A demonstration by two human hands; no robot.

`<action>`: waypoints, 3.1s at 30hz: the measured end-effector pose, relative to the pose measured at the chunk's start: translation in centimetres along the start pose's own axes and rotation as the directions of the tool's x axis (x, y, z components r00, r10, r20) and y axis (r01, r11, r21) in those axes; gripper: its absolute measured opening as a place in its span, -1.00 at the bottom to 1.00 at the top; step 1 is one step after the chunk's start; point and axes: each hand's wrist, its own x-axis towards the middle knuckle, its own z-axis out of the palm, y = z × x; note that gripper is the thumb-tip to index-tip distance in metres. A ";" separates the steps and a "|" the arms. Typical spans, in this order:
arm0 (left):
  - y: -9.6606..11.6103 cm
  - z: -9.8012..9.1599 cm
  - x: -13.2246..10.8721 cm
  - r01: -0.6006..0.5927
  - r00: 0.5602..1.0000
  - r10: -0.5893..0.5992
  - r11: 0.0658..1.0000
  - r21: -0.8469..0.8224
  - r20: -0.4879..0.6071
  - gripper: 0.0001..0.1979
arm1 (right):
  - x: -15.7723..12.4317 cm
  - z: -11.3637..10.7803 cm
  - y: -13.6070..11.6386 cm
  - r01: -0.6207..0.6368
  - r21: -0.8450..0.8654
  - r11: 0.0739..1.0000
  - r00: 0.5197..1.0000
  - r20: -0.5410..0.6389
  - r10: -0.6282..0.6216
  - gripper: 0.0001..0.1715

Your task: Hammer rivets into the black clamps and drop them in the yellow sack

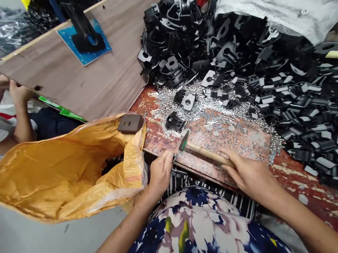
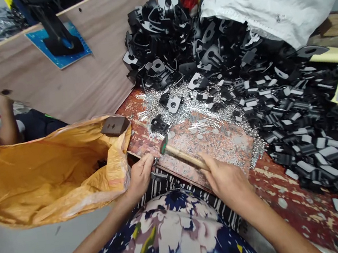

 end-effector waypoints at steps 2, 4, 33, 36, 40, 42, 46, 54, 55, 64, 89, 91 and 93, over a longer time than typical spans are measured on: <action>0.0 0.0 0.1 0.001 1.000 -0.001 1.000 0.012 -0.024 -0.58 | -0.3 -1.2 -0.7 0.073 0.043 0.996 0.985 -0.158 -0.065 -0.42; 0.0 -0.1 0.1 0.005 0.999 -0.004 1.000 0.020 -0.043 -0.59 | -0.4 -1.4 -1.3 0.120 0.072 0.990 0.956 -0.279 -0.095 -0.28; 5.3 -18.4 -2.1 0.234 0.750 0.400 0.584 0.777 -0.527 -0.59 | 6.6 -0.4 -0.9 0.061 0.012 0.998 0.997 -0.050 -0.061 -0.67; 4.6 -17.9 -1.8 0.066 0.775 0.439 0.660 0.748 -0.455 -0.66 | 11.6 -0.1 -3.5 0.108 0.054 0.993 0.993 -0.053 -0.105 -0.65; 3.1 -11.8 -1.1 -0.201 0.954 0.262 0.919 0.338 -0.145 -0.77 | 17.6 2.1 -5.4 0.206 0.009 0.978 0.978 -0.023 -0.206 -0.45; 2.7 -8.5 -0.8 -0.194 0.981 0.195 0.967 0.167 0.009 -0.75 | 19.0 2.5 -5.1 0.204 0.014 0.979 0.979 -0.002 -0.204 -0.54; 3.1 -3.8 0.2 0.018 0.996 -0.001 0.980 -0.197 0.084 -0.59 | 17.9 1.9 -3.9 -0.009 0.353 0.936 0.997 -0.074 0.038 -0.61; 5.0 2.2 1.7 0.137 0.988 -0.069 0.791 -0.597 0.135 -0.62 | 9.0 1.5 -4.3 -0.137 0.772 0.621 0.990 0.090 0.106 -0.67; 4.9 2.3 1.9 0.156 0.986 -0.094 0.793 -0.589 0.135 -0.63 | 8.6 1.0 -3.3 -0.130 0.738 0.663 0.991 0.122 0.059 -0.70; 4.0 1.2 3.1 -0.096 0.971 0.101 0.995 -0.031 0.215 -0.60 | 16.5 -3.5 13.5 -0.488 0.131 0.863 0.857 -0.113 0.502 -0.60; 5.8 -0.4 0.6 0.428 0.894 -0.238 0.707 -0.563 0.380 -0.66 | 15.2 -2.5 17.6 -0.409 0.253 0.877 0.858 -0.220 0.464 -0.59; 6.5 -0.1 0.8 0.433 0.881 -0.204 0.709 -0.557 0.426 -0.71 | 13.8 -2.4 16.9 -0.387 0.214 0.897 0.864 -0.255 0.433 -0.63; 7.1 0.3 1.0 0.437 0.870 -0.185 0.718 -0.542 0.457 -0.70 | 12.9 -2.1 16.7 -0.389 0.173 0.905 0.864 -0.273 0.424 -0.63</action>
